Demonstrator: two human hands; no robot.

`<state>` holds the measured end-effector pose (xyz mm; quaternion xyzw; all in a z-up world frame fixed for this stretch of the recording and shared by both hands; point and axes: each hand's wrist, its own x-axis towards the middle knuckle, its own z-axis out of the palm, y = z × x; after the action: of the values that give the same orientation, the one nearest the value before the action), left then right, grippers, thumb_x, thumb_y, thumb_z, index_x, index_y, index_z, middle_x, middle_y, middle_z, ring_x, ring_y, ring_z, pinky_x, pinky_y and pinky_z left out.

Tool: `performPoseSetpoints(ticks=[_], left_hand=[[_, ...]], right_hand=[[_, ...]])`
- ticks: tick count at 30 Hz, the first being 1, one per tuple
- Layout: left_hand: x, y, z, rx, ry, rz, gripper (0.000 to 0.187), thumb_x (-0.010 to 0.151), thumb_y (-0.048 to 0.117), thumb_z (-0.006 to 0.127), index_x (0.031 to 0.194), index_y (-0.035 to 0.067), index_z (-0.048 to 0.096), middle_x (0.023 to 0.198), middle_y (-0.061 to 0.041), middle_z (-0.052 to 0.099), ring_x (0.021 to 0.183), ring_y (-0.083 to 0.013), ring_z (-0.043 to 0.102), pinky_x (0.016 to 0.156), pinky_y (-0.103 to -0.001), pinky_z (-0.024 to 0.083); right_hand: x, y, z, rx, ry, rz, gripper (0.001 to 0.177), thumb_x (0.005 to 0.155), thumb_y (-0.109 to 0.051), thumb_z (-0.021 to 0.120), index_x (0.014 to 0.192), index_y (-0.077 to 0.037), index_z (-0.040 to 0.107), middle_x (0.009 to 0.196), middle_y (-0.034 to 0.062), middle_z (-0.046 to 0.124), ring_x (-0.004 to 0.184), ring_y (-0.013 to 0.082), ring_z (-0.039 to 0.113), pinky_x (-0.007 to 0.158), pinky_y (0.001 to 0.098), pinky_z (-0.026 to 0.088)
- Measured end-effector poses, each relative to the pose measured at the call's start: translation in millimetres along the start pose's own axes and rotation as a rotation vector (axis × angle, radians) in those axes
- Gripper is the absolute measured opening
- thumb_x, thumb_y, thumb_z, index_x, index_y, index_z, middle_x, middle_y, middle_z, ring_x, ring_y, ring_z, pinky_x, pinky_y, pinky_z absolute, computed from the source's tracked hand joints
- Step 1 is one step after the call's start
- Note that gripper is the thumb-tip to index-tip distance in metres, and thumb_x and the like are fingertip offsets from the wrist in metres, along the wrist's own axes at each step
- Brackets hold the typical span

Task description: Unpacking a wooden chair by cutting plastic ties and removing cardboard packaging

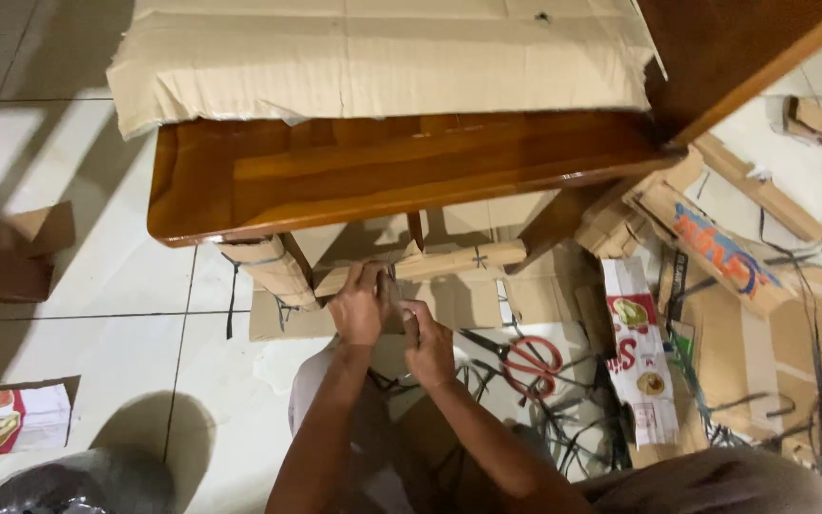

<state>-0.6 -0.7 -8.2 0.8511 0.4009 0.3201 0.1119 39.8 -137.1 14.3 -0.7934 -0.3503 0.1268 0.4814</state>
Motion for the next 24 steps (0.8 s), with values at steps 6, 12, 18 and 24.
performPoseSetpoints(ticks=[6,12,18,24], left_hand=[[-24,48,-58,-0.553,0.045,-0.141,0.026,0.099,0.01,0.063,0.122,0.019,0.07,0.119,0.0,0.065,0.107,-0.027,0.071,0.089,-0.044,0.059],[-74,26,17,-1.112,-0.201,-0.798,0.027,0.099,0.019,0.072,0.121,0.008,0.062,0.105,-0.008,0.059,0.084,-0.0204,0.066,0.074,-0.041,0.06],[-59,20,24,-1.303,-0.219,-0.978,0.016,0.099,0.011,0.066,0.111,0.006,0.074,0.08,-0.003,0.061,0.063,-0.0088,0.054,0.054,-0.025,0.042],[-74,4,52,-1.053,-0.226,-1.017,0.016,0.096,0.028,0.071,0.106,0.018,0.079,0.107,-0.016,0.071,0.103,-0.0298,0.064,0.084,-0.05,0.047]], right_hand=[[-36,24,-3,-0.026,-0.073,-0.189,0.024,0.096,0.002,0.052,0.119,0.002,0.057,0.082,0.0336,0.07,0.069,0.0546,0.066,0.055,0.0615,0.052],[-58,28,-27,-0.163,-0.188,-0.127,0.012,0.1,-0.01,0.051,0.104,-0.013,0.062,0.075,0.0126,0.073,0.063,0.0365,0.069,0.058,0.0443,0.056],[-56,21,-88,-0.302,-0.451,-0.04,0.033,0.106,-0.036,0.049,0.099,-0.008,0.066,0.086,0.0231,0.073,0.081,0.0486,0.07,0.073,0.0589,0.055],[-61,155,-127,-0.763,-0.311,0.538,0.041,0.091,-0.048,0.07,0.125,-0.03,0.059,0.135,-0.0009,0.055,0.125,0.0298,0.059,0.091,0.0476,0.063]])
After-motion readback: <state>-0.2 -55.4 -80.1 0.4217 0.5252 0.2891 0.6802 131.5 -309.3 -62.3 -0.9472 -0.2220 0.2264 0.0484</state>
